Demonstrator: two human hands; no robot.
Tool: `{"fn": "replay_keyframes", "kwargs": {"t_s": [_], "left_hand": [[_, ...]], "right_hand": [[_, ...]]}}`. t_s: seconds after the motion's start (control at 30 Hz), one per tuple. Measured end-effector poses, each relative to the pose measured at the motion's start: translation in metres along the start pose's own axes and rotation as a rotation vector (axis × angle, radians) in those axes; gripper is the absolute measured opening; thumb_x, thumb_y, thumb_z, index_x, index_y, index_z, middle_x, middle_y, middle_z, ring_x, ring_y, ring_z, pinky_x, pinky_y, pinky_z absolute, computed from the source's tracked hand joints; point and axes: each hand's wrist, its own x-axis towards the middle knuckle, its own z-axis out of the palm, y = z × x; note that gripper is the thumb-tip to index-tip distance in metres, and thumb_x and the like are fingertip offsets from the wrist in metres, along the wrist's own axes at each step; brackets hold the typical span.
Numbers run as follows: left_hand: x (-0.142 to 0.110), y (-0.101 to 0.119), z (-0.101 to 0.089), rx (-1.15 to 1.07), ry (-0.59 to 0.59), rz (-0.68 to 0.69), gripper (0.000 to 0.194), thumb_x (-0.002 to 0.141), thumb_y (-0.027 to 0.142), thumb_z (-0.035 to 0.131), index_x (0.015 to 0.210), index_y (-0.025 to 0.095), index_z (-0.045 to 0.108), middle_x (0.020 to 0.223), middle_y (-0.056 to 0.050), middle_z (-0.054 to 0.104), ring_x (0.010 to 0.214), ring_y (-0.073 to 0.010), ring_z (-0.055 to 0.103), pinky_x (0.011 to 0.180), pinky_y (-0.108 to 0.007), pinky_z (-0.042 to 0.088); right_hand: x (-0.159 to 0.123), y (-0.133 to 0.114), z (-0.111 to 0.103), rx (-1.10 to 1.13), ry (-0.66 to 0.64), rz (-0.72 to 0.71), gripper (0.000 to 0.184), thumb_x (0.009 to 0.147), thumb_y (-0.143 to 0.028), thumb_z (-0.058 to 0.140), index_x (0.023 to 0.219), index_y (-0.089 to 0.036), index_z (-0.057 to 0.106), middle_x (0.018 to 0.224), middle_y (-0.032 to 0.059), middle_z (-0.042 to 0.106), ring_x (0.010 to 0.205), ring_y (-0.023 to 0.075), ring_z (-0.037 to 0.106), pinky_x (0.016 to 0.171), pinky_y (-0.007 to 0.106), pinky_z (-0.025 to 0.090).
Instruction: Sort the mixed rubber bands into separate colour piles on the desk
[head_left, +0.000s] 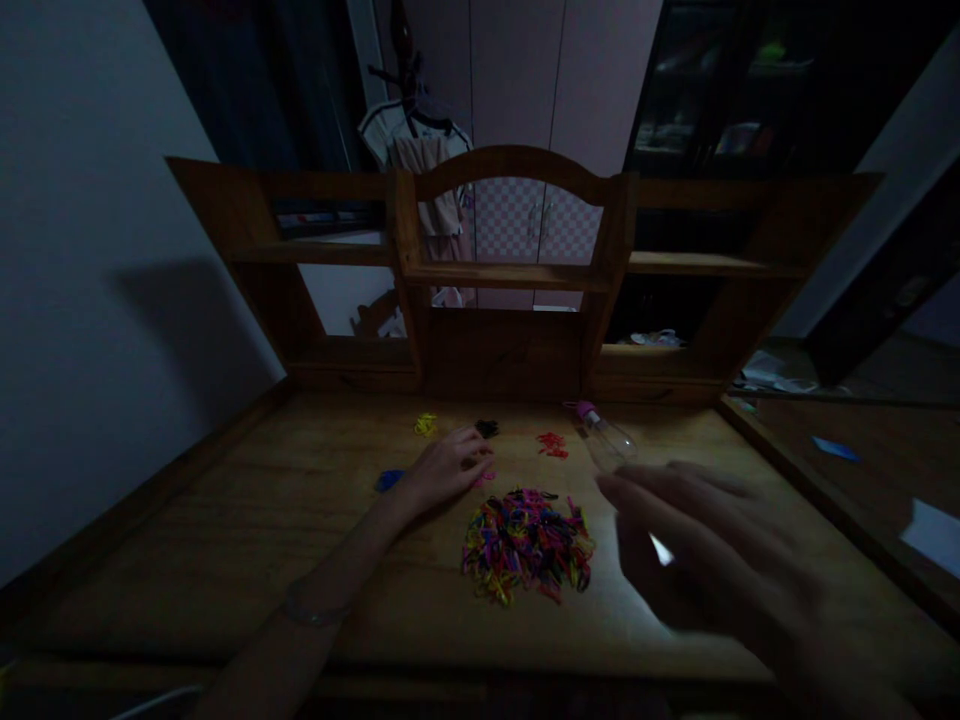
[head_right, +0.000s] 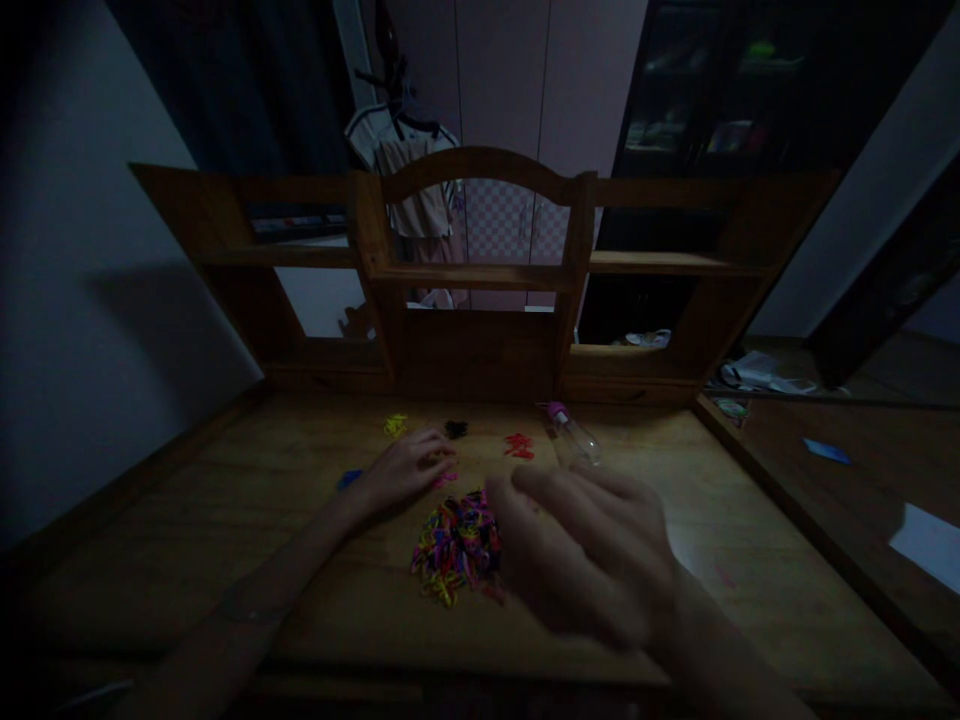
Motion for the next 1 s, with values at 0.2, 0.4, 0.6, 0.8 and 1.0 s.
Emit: {"fn": "replay_keyframes", "kwargs": {"t_s": [0.2,0.4,0.6,0.8,1.0], "left_hand": [[0.000,0.026,0.009,-0.203,-0.125,-0.044,0.024,0.085,0.039,0.060,0.102,0.022,0.067,0.104,-0.006,0.058,0.090,-0.0171,0.059,0.079,-0.029,0.049],[0.001,0.048,0.012,-0.212,-0.230,0.028,0.026,0.087,0.040,0.058,0.107,0.025,0.066,0.101,-0.005,0.056,0.099,-0.0189,0.054,0.087,-0.031,0.045],[0.001,0.041,0.016,-0.136,-0.247,0.021,0.024,0.089,0.039,0.054,0.104,0.025,0.066,0.095,-0.004,0.056,0.095,-0.0191,0.052,0.083,-0.030,0.043],[-0.001,0.042,0.022,-0.159,-0.230,0.019,0.020,0.088,0.038,0.057,0.095,0.022,0.068,0.093,-0.005,0.056,0.092,-0.0186,0.053,0.082,-0.030,0.043],[0.000,0.044,0.025,-0.138,-0.209,0.054,0.018,0.087,0.036,0.059,0.090,0.021,0.067,0.092,-0.005,0.057,0.093,-0.0191,0.053,0.082,-0.030,0.042]], "right_hand": [[0.050,0.074,0.074,0.010,-0.222,0.188,0.018,0.087,-0.018,0.050,0.098,-0.020,0.064,0.087,0.0064,0.068,0.079,0.0181,0.062,0.069,0.030,0.046],[0.011,0.078,0.104,0.320,-0.408,0.358,0.018,0.090,-0.026,0.051,0.102,-0.022,0.063,0.094,0.0052,0.066,0.074,0.0161,0.061,0.066,0.028,0.043],[0.019,0.060,0.100,0.540,-0.471,0.386,0.020,0.089,-0.028,0.054,0.105,-0.021,0.064,0.097,0.0062,0.062,0.080,0.0165,0.060,0.070,0.028,0.045],[0.018,0.055,0.106,0.625,-0.510,0.342,0.017,0.085,-0.027,0.060,0.098,-0.020,0.067,0.094,0.0062,0.060,0.083,0.0168,0.058,0.073,0.028,0.047],[0.013,0.058,0.115,0.697,-0.483,0.389,0.015,0.084,-0.029,0.061,0.092,-0.019,0.069,0.091,0.0062,0.064,0.084,0.0178,0.060,0.075,0.030,0.047]]}}
